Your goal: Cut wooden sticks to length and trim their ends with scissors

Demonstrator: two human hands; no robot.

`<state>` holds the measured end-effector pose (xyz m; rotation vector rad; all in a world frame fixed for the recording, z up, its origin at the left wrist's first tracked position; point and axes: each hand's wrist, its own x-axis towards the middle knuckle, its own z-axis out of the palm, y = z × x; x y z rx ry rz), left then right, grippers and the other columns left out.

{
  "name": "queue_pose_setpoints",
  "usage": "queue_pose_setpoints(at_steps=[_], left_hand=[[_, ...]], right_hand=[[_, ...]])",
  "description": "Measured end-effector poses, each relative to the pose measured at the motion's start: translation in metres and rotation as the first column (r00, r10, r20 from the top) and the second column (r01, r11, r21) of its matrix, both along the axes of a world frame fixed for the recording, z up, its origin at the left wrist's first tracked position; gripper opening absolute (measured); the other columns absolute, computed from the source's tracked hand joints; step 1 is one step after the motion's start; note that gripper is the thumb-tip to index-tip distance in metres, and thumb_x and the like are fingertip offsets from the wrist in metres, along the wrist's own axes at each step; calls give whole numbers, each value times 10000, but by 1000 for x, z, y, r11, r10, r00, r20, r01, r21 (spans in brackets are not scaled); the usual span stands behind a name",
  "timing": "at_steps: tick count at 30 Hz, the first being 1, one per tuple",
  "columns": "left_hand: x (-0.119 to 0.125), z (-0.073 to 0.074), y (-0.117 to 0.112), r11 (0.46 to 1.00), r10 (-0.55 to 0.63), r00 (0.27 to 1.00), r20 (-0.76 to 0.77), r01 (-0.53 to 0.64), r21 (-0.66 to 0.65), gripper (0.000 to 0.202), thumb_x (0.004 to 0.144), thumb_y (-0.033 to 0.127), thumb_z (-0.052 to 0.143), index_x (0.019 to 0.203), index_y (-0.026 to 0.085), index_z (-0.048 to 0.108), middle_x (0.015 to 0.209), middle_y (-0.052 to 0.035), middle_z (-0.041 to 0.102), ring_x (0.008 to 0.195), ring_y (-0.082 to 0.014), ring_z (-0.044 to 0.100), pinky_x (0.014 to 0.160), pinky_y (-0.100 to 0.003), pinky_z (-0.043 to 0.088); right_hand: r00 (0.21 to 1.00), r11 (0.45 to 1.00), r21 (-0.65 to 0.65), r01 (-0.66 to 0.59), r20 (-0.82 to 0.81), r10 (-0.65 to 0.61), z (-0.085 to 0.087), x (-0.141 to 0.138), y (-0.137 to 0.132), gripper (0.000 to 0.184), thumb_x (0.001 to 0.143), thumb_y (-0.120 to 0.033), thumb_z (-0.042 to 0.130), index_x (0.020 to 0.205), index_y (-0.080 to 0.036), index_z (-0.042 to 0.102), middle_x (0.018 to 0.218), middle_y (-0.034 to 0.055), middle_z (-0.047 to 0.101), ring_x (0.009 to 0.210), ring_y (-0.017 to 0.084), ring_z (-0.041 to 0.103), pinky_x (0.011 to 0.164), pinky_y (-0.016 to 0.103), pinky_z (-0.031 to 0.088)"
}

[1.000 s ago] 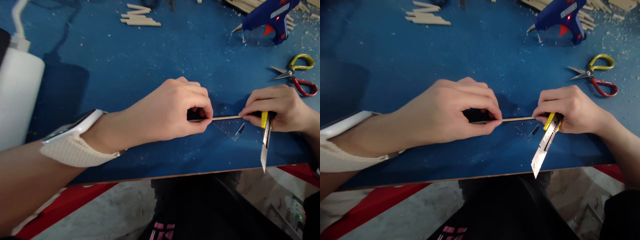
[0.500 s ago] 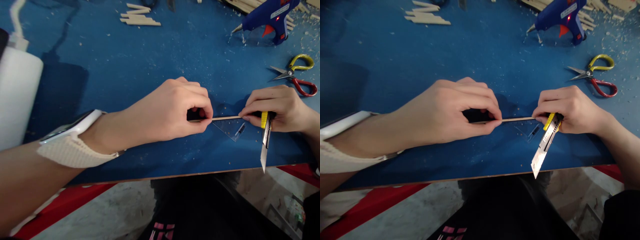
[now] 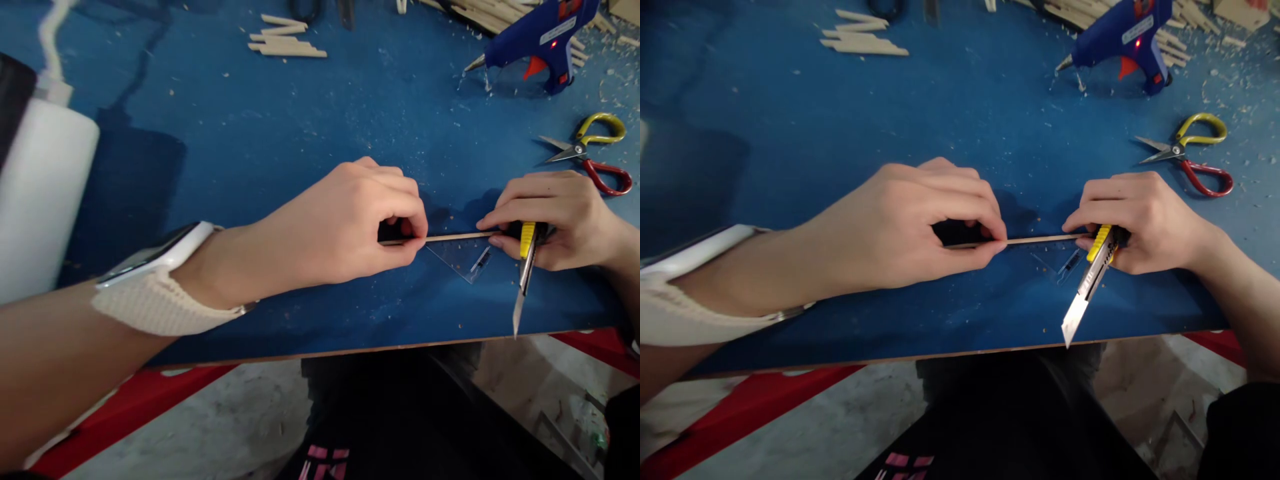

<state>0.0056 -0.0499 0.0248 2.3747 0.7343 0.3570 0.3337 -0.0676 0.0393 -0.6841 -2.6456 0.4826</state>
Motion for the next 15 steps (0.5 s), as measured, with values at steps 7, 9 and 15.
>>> queue_pose_setpoints(at_steps=[7, 9, 15], left_hand=[[2, -11, 4, 1000, 2, 1000, 12, -2, 22, 203, 1041, 257, 672, 907, 262, 824, 958, -4, 827, 931, -242, 772, 1008, -386, 516], [3, -10, 5, 1000, -1, 1000, 8, 1, 17, 199, 1043, 259, 675, 918, 257, 830, 966, -4, 824, 939, -234, 771, 1017, -374, 516], [5, -6, 5, 1000, -13, 999, 30, 13, 17, 204, 1043, 251, 664, 914, 237, 822, 967, -6, 824, 934, -217, 772, 980, -345, 531]], right_hand=[[995, 995, -31, -93, -50, 91, 8, 6, 0, 392, 1109, -492, 508, 1320, -258, 741, 1138, 114, 832, 991, 313, 736, 937, 579, 482], [996, 997, 38, -72, -55, 74, 6, 6, 2, 576, 1150, -707, 411, 1257, -274, 776, 1069, 96, 825, 991, 320, 710, 979, 600, 479], [998, 977, 204, 61, -44, -53, -2, -3, 10, 373, 1131, -540, 598, 881, -273, 664, 810, 12, 703, 954, 260, 653, 1111, 570, 520]])
